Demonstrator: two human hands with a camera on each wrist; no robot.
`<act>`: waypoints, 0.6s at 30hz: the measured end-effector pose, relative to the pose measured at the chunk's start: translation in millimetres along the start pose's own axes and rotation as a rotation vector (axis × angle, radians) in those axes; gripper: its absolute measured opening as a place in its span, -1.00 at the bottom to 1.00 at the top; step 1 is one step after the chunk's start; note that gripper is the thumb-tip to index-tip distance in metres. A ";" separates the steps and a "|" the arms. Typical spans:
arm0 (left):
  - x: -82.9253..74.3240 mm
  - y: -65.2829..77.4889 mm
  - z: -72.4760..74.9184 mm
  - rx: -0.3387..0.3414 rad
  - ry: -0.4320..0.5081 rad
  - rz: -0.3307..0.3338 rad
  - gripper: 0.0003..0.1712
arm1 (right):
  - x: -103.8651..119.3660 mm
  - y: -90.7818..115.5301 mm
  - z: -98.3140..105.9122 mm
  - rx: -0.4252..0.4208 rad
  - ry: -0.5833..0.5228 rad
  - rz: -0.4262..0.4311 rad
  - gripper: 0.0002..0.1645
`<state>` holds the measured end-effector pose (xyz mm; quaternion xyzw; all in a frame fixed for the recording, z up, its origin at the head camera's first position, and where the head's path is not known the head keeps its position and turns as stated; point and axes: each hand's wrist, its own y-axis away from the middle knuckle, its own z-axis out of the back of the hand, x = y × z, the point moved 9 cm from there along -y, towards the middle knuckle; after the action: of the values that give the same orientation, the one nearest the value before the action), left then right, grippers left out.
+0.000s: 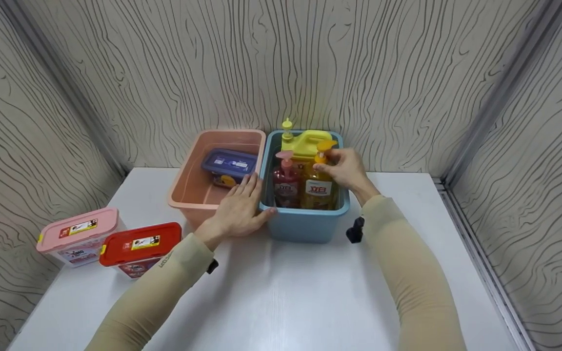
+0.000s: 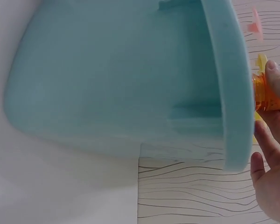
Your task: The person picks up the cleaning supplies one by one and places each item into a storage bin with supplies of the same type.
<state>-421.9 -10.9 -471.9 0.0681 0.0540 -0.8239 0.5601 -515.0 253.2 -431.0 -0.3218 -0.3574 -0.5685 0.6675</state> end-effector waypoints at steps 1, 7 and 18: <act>0.0 -0.2 -0.4 0.002 0.001 -0.001 0.20 | 0.8 0.2 -1.0 0.003 0.002 0.002 -0.30; -0.7 -1.1 -0.9 0.013 0.008 -0.004 0.20 | 4.1 2.0 -4.4 0.016 0.009 0.009 -0.25; 1.5 -0.3 -0.7 0.019 0.005 0.006 0.20 | 12.6 8.2 -1.1 0.038 -0.004 0.061 -0.27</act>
<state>-422.7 -12.0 -472.9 0.0757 0.0473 -0.8224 0.5618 -505.6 246.8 -421.1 -0.3211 -0.3595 -0.5404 0.6896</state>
